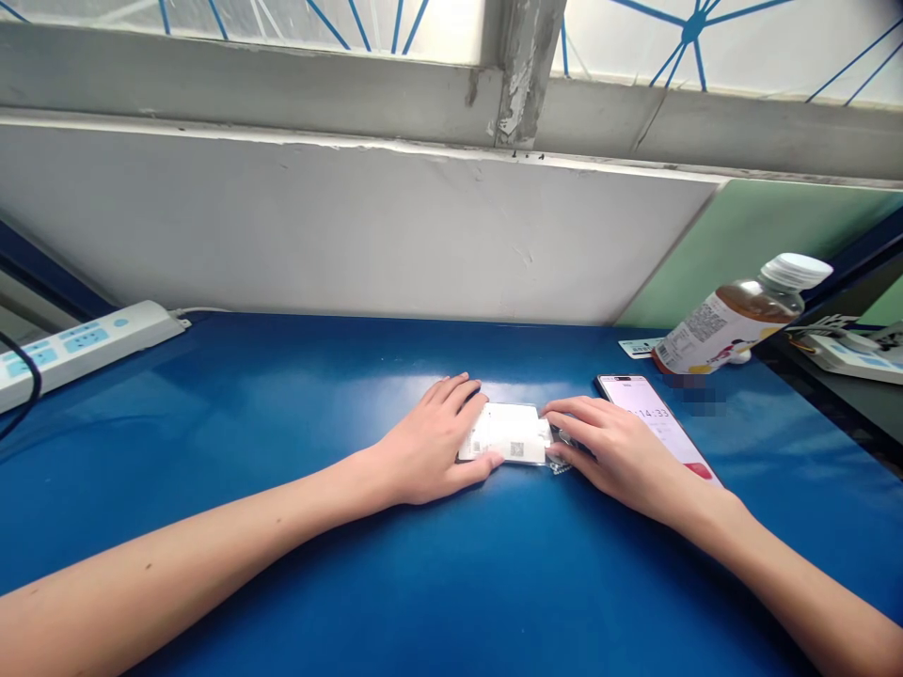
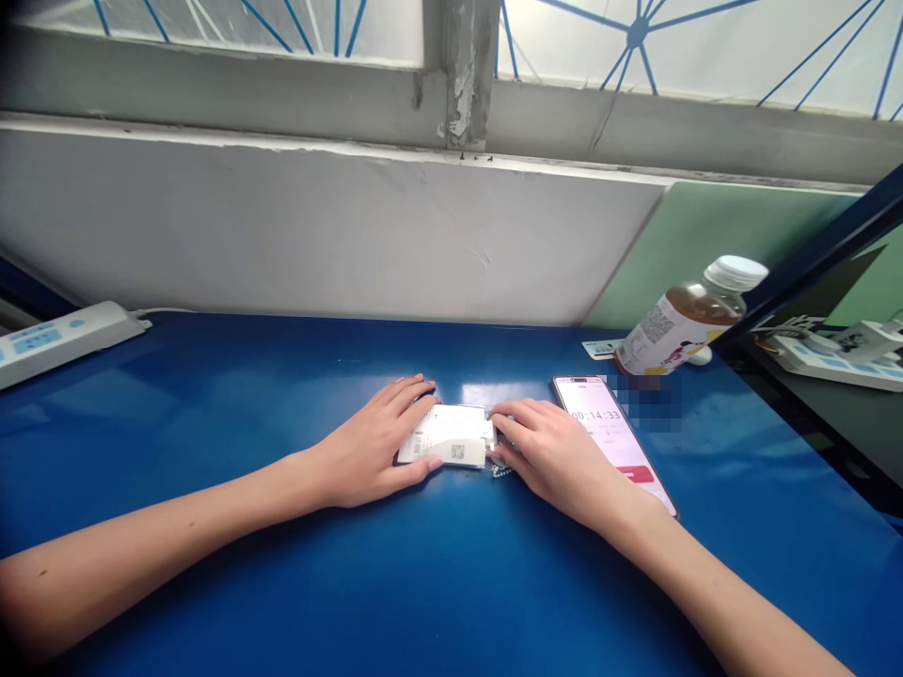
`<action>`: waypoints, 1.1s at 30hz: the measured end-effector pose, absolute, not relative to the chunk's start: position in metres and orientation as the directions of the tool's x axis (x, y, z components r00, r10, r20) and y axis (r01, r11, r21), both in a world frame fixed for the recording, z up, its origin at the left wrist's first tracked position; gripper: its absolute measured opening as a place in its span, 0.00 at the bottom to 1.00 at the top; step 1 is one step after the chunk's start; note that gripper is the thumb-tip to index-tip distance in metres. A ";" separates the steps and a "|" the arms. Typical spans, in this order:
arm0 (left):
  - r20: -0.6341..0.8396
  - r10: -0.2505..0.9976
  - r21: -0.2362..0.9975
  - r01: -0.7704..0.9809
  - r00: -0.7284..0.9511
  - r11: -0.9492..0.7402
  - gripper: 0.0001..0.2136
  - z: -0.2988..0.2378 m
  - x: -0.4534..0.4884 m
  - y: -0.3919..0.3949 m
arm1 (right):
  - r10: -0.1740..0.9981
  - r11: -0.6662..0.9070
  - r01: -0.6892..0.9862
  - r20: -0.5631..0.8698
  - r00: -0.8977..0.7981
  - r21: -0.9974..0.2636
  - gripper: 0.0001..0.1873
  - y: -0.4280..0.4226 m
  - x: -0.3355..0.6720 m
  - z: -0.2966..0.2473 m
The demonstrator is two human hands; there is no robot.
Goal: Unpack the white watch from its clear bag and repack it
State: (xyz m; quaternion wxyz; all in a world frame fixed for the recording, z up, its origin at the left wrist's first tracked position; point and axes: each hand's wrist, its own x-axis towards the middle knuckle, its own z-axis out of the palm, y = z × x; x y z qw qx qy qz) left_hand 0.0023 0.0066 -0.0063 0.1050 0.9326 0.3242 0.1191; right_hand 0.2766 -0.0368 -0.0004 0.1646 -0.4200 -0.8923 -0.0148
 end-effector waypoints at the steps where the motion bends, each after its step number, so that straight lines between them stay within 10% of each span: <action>1: 0.153 0.629 0.269 0.580 0.762 -0.769 0.31 -0.006 0.002 0.007 | 0.744 0.647 0.755 0.306 -0.594 -0.108 0.10 -0.037 0.277 0.000; 19: 0.135 0.636 0.287 0.585 0.760 -0.759 0.32 -0.003 0.003 0.006 | 0.753 0.642 0.764 0.240 -0.612 -0.066 0.10 -0.035 0.284 0.011; 33: 0.144 0.635 0.268 0.588 0.759 -0.763 0.30 -0.005 0.003 0.006 | 0.825 0.535 0.802 0.368 -0.428 -0.267 0.11 -0.039 0.266 -0.001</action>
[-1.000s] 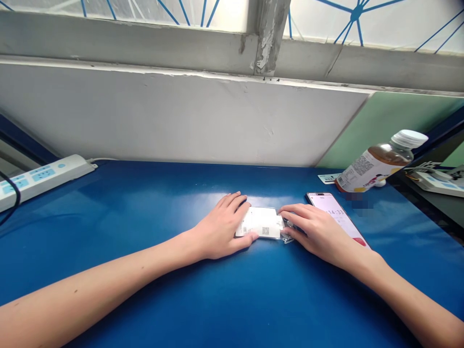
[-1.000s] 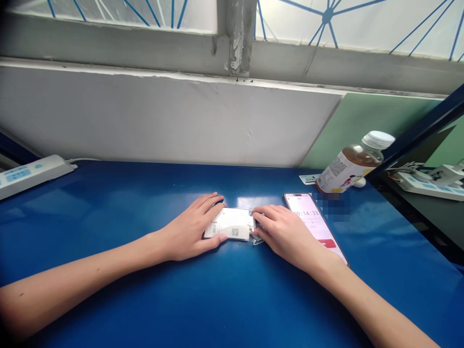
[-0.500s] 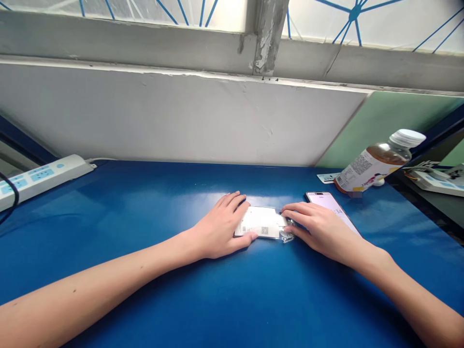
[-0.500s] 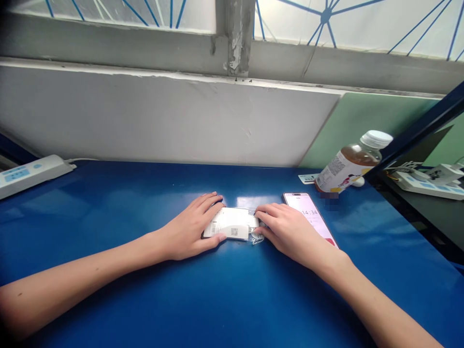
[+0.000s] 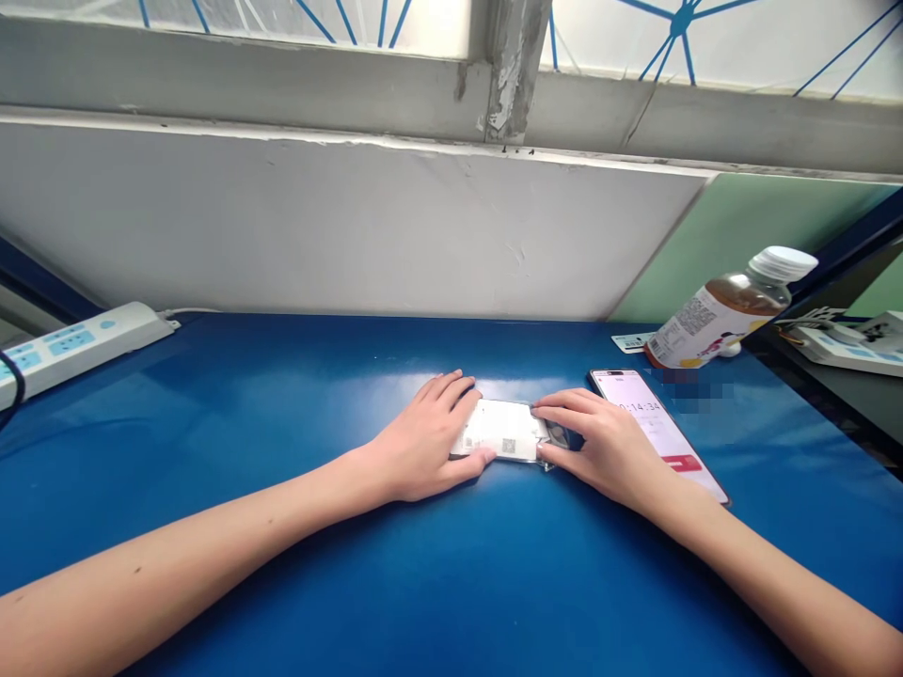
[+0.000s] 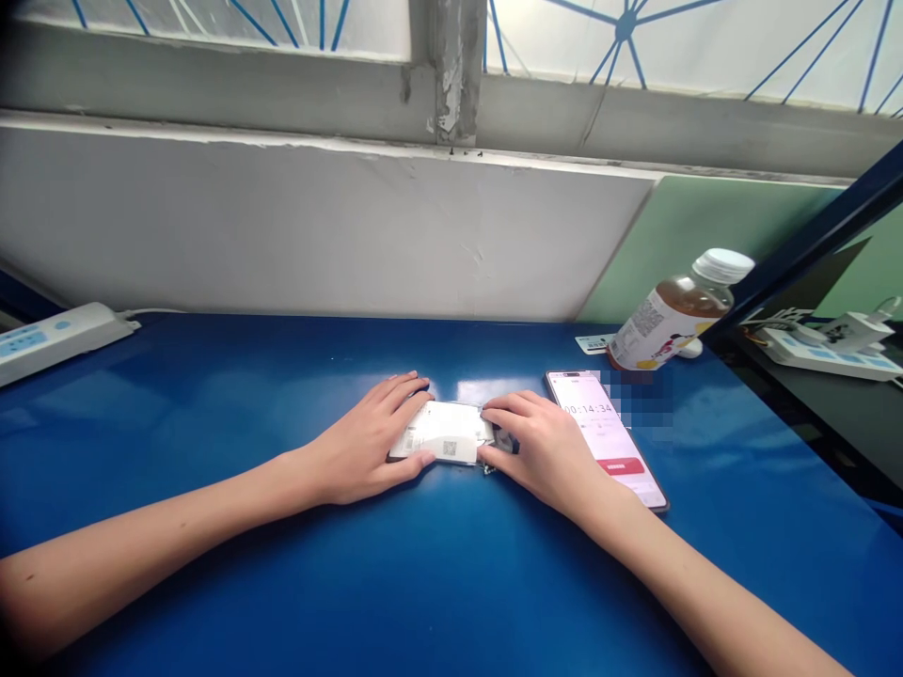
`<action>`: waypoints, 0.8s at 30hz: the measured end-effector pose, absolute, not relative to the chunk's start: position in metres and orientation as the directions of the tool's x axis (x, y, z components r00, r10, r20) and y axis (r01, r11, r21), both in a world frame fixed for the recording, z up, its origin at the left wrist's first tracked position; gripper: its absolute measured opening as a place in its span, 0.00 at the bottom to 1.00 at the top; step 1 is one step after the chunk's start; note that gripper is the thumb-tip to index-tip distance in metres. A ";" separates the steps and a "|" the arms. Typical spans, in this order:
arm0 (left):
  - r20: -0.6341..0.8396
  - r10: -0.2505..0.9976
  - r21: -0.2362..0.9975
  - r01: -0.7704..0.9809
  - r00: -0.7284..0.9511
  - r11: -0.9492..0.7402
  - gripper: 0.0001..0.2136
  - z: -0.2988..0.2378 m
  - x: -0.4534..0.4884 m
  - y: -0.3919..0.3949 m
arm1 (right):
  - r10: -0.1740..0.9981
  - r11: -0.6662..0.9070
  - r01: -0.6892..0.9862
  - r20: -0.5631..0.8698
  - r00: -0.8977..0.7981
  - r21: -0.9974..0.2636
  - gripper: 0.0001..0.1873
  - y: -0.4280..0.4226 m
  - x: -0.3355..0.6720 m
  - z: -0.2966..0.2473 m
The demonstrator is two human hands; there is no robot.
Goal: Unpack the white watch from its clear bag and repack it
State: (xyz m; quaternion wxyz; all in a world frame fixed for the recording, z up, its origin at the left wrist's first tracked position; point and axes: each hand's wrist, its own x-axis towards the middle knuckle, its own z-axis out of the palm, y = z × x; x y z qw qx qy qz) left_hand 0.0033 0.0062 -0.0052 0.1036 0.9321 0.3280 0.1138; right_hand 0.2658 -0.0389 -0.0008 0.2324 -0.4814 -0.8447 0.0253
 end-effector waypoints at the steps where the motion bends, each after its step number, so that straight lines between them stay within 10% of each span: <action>1: 0.150 0.634 0.269 0.586 0.758 -0.764 0.30 -0.005 0.003 0.006 | 0.822 0.536 0.800 0.381 -0.422 -0.271 0.10 -0.039 0.264 -0.001; 24: 0.177 0.639 0.304 0.576 0.749 -0.759 0.29 -0.004 0.004 0.007 | 0.811 0.557 0.817 0.312 -0.495 -0.151 0.17 -0.036 0.278 0.014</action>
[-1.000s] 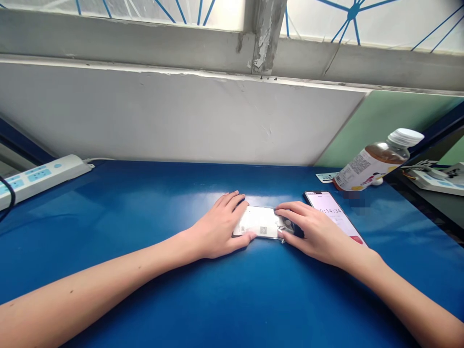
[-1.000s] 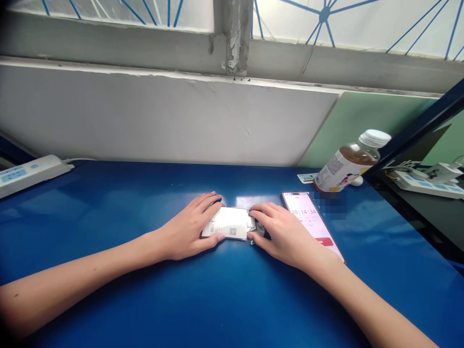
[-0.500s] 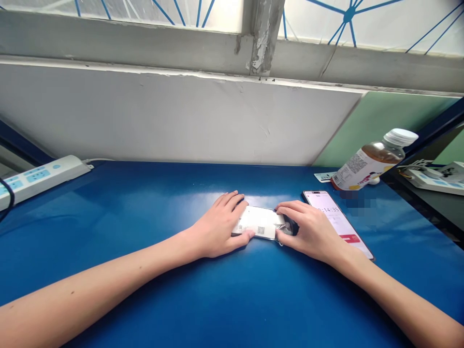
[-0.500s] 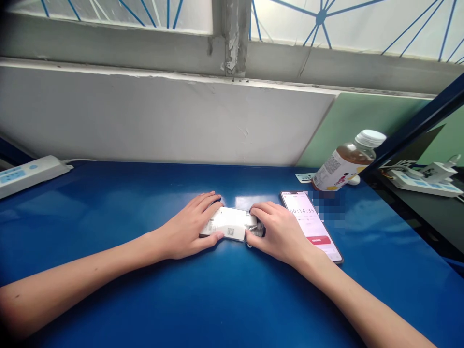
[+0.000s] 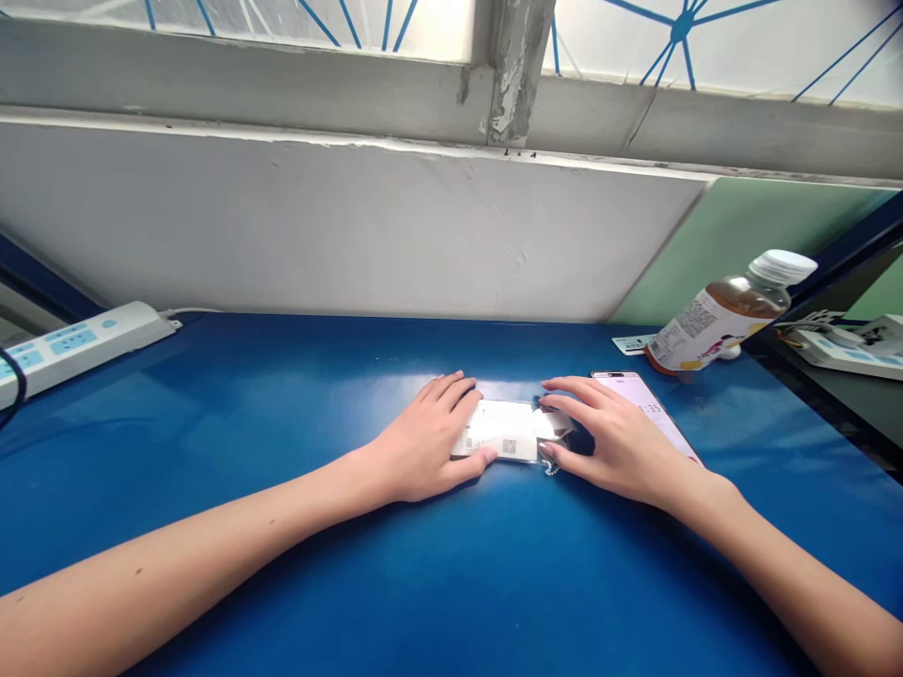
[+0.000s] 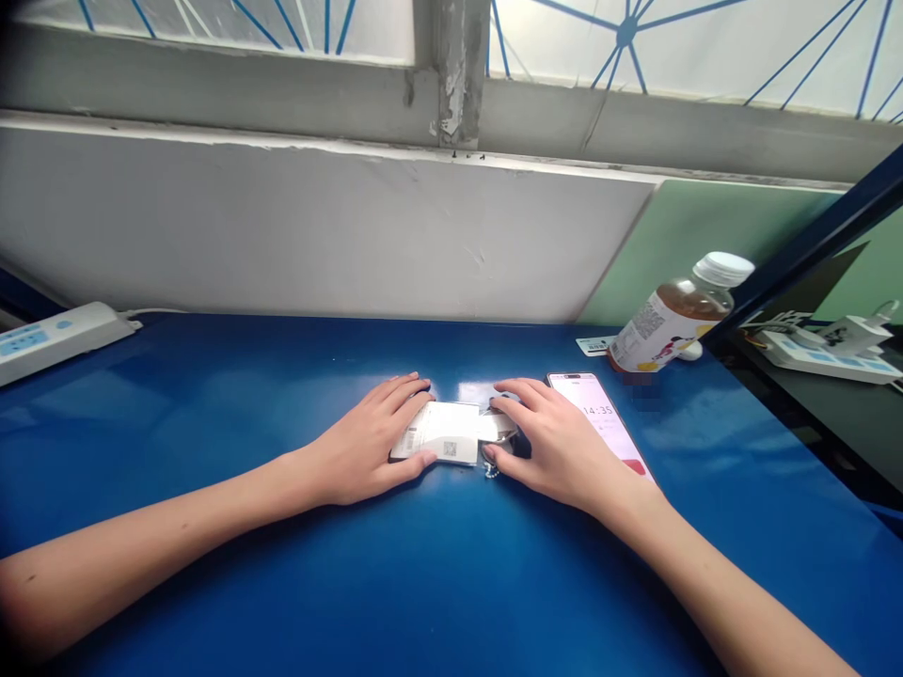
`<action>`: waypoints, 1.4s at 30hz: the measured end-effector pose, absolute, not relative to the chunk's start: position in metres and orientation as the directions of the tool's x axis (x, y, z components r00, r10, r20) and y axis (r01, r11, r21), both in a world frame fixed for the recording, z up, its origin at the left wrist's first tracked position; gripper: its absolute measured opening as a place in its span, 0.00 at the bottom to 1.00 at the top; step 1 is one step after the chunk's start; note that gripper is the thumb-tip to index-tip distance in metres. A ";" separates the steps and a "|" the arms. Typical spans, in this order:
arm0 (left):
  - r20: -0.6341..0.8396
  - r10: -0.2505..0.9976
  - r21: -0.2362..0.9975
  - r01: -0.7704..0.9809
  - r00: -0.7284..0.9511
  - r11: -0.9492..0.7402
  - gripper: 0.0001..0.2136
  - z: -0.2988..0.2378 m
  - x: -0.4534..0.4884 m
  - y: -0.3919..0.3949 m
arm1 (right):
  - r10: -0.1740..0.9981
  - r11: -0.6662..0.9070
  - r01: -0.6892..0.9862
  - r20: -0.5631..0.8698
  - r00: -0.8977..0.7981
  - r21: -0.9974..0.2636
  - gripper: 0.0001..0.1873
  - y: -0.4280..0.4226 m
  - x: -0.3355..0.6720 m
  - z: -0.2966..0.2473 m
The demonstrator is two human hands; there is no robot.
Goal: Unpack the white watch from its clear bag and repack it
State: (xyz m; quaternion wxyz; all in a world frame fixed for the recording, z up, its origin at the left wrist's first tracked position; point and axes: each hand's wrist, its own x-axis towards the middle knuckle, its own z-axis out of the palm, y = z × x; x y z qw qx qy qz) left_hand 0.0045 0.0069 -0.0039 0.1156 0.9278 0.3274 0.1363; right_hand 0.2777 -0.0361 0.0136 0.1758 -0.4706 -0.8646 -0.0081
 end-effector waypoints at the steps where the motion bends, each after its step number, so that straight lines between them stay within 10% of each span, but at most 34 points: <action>1: 0.174 0.639 0.301 0.578 0.749 -0.759 0.29 -0.004 0.004 0.007 | 0.803 0.567 0.810 0.322 -0.501 -0.153 0.17 -0.036 0.277 0.012; 42: 0.166 0.628 0.267 0.578 0.761 -0.771 0.31 -0.007 0.003 0.008 | 0.832 0.552 0.810 0.192 -0.520 -0.197 0.13 -0.039 0.276 0.010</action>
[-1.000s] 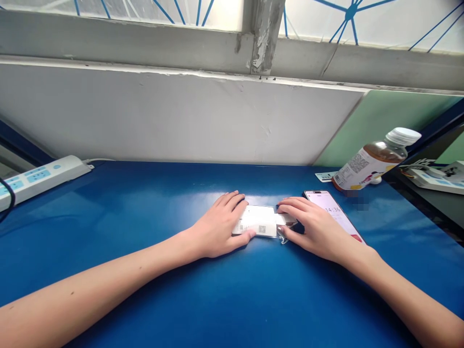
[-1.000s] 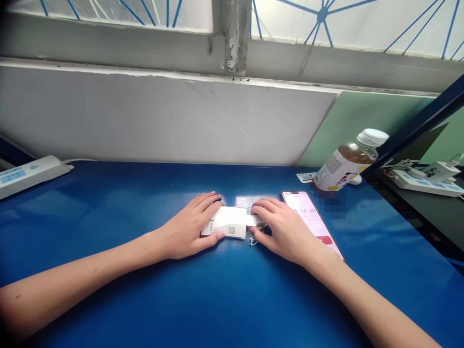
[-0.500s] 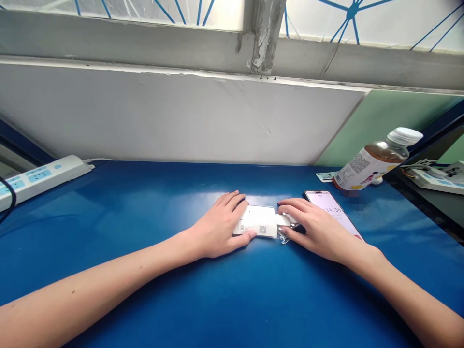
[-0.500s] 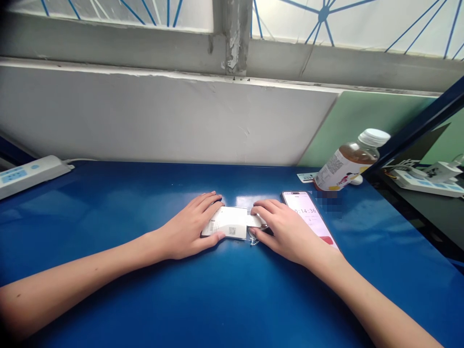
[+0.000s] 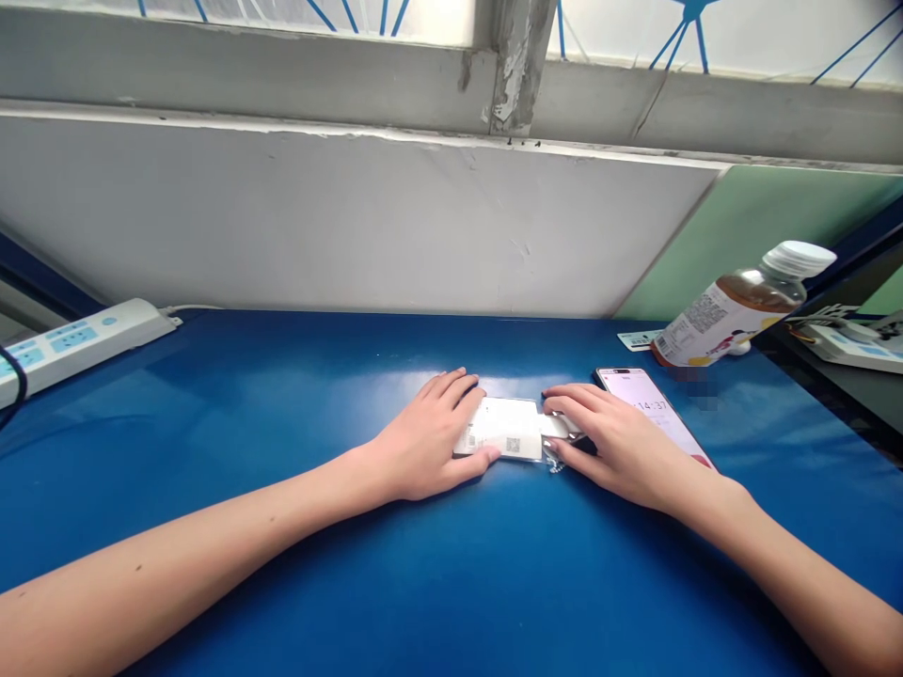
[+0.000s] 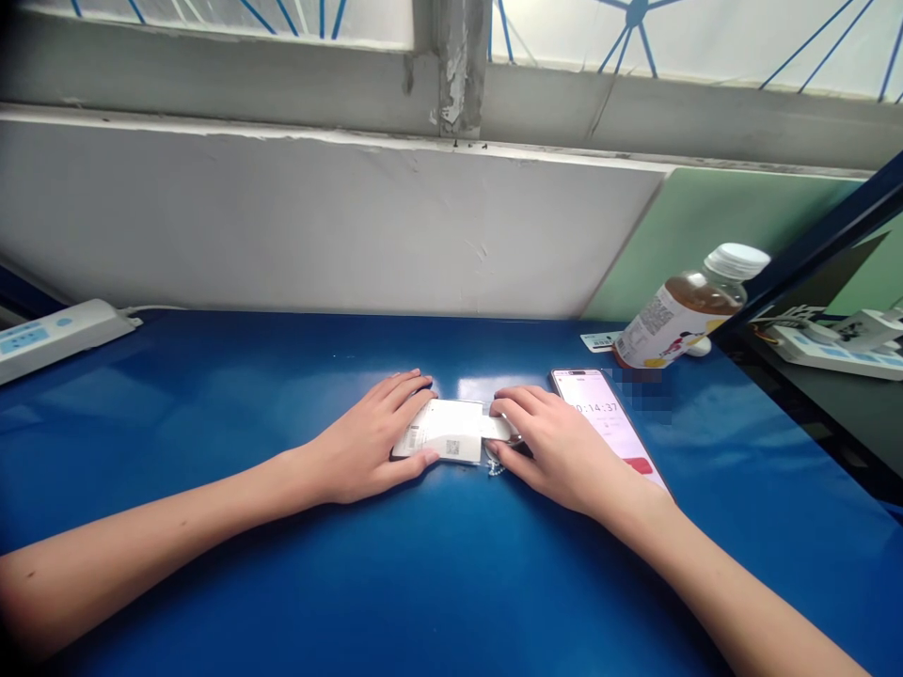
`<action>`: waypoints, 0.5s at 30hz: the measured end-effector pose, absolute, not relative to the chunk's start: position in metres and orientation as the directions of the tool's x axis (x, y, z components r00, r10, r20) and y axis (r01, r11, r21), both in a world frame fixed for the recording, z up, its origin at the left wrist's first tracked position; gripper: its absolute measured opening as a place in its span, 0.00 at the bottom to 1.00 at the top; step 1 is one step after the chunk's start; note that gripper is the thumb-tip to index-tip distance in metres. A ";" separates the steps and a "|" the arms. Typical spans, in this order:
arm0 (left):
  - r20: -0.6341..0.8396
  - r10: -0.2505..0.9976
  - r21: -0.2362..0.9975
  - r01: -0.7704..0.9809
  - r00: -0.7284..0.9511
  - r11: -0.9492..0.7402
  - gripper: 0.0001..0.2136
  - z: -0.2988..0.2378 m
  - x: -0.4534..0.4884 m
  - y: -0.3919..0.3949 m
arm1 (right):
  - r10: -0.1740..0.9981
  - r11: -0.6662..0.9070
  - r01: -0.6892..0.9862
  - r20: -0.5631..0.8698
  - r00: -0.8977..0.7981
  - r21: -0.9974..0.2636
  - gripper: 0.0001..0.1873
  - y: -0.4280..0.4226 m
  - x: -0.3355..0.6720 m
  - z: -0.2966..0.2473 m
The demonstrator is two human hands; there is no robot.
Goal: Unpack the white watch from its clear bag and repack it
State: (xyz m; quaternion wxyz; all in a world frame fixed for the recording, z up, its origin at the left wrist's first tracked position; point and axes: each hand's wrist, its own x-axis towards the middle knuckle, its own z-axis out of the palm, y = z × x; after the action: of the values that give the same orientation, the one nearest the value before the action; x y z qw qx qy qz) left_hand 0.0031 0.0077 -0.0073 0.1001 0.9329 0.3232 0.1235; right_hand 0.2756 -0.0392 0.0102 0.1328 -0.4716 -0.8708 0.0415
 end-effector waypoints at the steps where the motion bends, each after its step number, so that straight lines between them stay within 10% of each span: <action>1: 0.171 0.626 0.271 0.575 0.760 -0.772 0.30 -0.007 0.003 0.008 | 0.832 0.552 0.811 0.194 -0.520 -0.193 0.12 -0.039 0.275 0.010; 15: 0.175 0.623 0.274 0.570 0.763 -0.775 0.30 -0.006 0.003 0.008 | 0.828 0.556 0.814 0.194 -0.526 -0.170 0.11 -0.039 0.274 0.009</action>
State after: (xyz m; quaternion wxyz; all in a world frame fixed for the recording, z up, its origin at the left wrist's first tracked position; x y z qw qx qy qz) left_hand 0.0030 0.0078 -0.0063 0.1025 0.9332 0.3196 0.1287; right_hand 0.2737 -0.0392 0.0093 0.1269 -0.4702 -0.8729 0.0291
